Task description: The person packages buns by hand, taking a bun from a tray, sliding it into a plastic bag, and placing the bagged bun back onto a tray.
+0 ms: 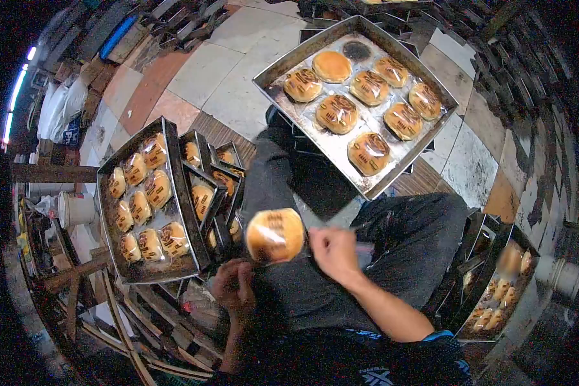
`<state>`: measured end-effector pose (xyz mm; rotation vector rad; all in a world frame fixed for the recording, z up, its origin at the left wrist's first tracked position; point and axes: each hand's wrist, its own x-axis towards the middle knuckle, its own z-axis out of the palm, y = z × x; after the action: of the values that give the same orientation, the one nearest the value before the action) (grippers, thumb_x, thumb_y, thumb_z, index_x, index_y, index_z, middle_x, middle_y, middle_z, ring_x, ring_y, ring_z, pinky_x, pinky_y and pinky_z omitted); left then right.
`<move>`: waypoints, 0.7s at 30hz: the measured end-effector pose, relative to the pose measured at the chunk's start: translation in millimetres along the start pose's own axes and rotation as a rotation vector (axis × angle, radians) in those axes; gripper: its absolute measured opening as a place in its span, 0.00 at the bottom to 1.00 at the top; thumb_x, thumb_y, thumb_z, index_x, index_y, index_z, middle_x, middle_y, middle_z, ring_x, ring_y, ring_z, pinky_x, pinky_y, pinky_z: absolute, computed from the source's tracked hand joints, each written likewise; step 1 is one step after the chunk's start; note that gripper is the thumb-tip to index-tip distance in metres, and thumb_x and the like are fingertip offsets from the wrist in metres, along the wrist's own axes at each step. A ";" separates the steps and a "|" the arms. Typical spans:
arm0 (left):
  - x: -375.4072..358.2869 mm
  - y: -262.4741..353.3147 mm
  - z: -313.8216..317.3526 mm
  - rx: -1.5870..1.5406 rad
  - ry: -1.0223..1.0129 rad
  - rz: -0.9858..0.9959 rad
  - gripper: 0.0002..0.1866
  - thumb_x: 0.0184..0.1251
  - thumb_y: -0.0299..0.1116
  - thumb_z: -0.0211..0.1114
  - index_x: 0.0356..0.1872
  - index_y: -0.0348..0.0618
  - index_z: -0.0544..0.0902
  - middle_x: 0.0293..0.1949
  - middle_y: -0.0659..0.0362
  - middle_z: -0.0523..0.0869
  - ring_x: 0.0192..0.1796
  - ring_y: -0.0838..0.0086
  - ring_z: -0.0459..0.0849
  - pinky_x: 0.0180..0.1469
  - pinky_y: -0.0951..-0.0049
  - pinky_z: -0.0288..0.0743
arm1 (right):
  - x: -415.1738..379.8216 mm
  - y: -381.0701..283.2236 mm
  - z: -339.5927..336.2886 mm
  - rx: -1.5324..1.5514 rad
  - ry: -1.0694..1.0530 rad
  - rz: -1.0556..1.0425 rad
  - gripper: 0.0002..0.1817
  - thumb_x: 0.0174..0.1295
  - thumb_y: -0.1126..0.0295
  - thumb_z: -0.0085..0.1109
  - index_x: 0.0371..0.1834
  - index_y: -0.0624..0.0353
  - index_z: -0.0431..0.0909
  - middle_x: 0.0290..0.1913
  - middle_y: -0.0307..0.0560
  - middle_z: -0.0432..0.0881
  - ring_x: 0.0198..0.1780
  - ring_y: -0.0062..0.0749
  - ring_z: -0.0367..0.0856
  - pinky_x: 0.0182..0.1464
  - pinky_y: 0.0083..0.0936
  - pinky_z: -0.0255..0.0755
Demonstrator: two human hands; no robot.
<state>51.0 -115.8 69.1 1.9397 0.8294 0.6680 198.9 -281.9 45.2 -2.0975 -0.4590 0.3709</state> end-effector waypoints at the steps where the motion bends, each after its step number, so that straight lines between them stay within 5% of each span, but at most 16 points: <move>1: 2.0 7.5 -7.0 0.021 0.023 -0.014 0.08 0.66 0.30 0.70 0.31 0.34 0.86 0.24 0.56 0.85 0.25 0.78 0.82 0.29 0.80 0.73 | 11.3 -9.5 -13.6 -0.058 0.130 -0.018 0.12 0.62 0.70 0.64 0.22 0.63 0.83 0.22 0.56 0.81 0.22 0.41 0.80 0.25 0.35 0.68; 3: 35.7 22.2 -7.0 0.093 0.050 0.090 0.08 0.66 0.30 0.70 0.31 0.34 0.85 0.21 0.59 0.84 0.21 0.80 0.79 0.26 0.82 0.71 | 30.7 -44.0 -35.9 0.116 0.107 -0.069 0.07 0.58 0.67 0.70 0.32 0.59 0.87 0.31 0.50 0.86 0.32 0.42 0.85 0.36 0.34 0.75; 5: 70.7 30.7 3.0 -0.249 -0.014 -0.035 0.09 0.67 0.31 0.69 0.31 0.34 0.85 0.19 0.63 0.83 0.20 0.84 0.77 0.24 0.83 0.68 | 54.9 -76.2 -37.2 0.056 -0.068 -0.527 0.19 0.52 0.68 0.75 0.48 0.60 0.86 0.43 0.48 0.89 0.46 0.39 0.87 0.56 0.36 0.75; 6: 89.2 41.7 8.4 -0.256 -0.063 -0.183 0.09 0.68 0.31 0.69 0.31 0.34 0.85 0.19 0.65 0.81 0.20 0.85 0.75 0.24 0.84 0.66 | 61.5 -85.2 -31.0 0.003 -0.228 -0.489 0.30 0.50 0.66 0.77 0.58 0.57 0.80 0.56 0.51 0.84 0.58 0.40 0.83 0.64 0.42 0.69; 8: 116.1 52.1 19.1 -0.327 -0.162 -0.313 0.09 0.69 0.30 0.66 0.34 0.34 0.85 0.23 0.69 0.80 0.21 0.90 0.70 0.24 0.87 0.59 | 85.1 -78.0 -16.5 -0.004 -0.356 -0.387 0.32 0.47 0.63 0.78 0.58 0.58 0.79 0.54 0.53 0.84 0.57 0.44 0.82 0.63 0.40 0.71; 11: 130.1 40.8 23.2 -0.325 -0.051 -0.259 0.11 0.73 0.32 0.59 0.41 0.32 0.82 0.31 0.65 0.80 0.31 0.84 0.73 0.35 0.83 0.66 | 135.7 -52.5 -29.7 0.301 -0.443 -0.143 0.30 0.51 0.54 0.75 0.55 0.60 0.81 0.46 0.52 0.87 0.53 0.40 0.84 0.58 0.35 0.75; 13: 118.2 18.2 27.1 -0.337 -0.073 -0.203 0.11 0.73 0.33 0.59 0.41 0.34 0.82 0.32 0.64 0.80 0.32 0.83 0.73 0.35 0.82 0.67 | 175.9 -19.0 -46.0 0.244 -0.167 0.115 0.33 0.55 0.48 0.72 0.56 0.61 0.79 0.49 0.50 0.85 0.51 0.37 0.82 0.55 0.33 0.74; 14: 111.0 5.9 30.2 -0.332 -0.092 -0.152 0.10 0.73 0.33 0.60 0.41 0.35 0.82 0.33 0.63 0.80 0.32 0.82 0.74 0.36 0.81 0.68 | 204.8 -1.6 -56.7 0.512 -0.162 0.272 0.33 0.53 0.47 0.73 0.54 0.60 0.78 0.49 0.51 0.83 0.50 0.36 0.80 0.55 0.33 0.74; 16: 107.4 4.5 44.9 -0.372 -0.156 0.017 0.08 0.72 0.33 0.62 0.39 0.38 0.81 0.33 0.63 0.79 0.33 0.81 0.75 0.36 0.80 0.69 | 270.4 31.1 -81.9 0.443 0.087 0.431 0.25 0.56 0.56 0.73 0.47 0.59 0.74 0.45 0.48 0.81 0.46 0.34 0.81 0.49 0.34 0.79; 17: 101.0 15.3 57.5 -0.417 -0.201 0.139 0.07 0.71 0.32 0.63 0.38 0.39 0.81 0.31 0.64 0.78 0.32 0.81 0.75 0.35 0.80 0.69 | 300.2 43.2 -99.6 0.548 0.098 0.346 0.21 0.58 0.57 0.71 0.44 0.59 0.74 0.43 0.46 0.80 0.40 0.37 0.82 0.40 0.34 0.81; 19: 70.8 30.0 71.1 -0.310 -0.389 -0.211 0.12 0.66 0.39 0.68 0.38 0.41 0.80 0.30 0.63 0.80 0.35 0.79 0.77 0.40 0.75 0.72 | 330.3 32.8 -132.3 0.541 0.240 0.303 0.18 0.67 0.54 0.61 0.45 0.60 0.80 0.39 0.45 0.82 0.32 0.36 0.82 0.28 0.32 0.78; 21: 58.1 61.6 90.5 -0.242 -0.612 -0.183 0.11 0.60 0.34 0.73 0.37 0.42 0.80 0.35 0.59 0.81 0.34 0.71 0.80 0.41 0.69 0.75 | 357.7 79.8 -161.4 -0.165 0.580 0.085 0.24 0.71 0.49 0.54 0.49 0.62 0.83 0.23 0.46 0.83 0.25 0.29 0.82 0.28 0.31 0.75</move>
<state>170.5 -141.4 89.7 1.6793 0.5010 0.0430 599.2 -276.3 32.2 -2.2632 -0.0561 -0.2391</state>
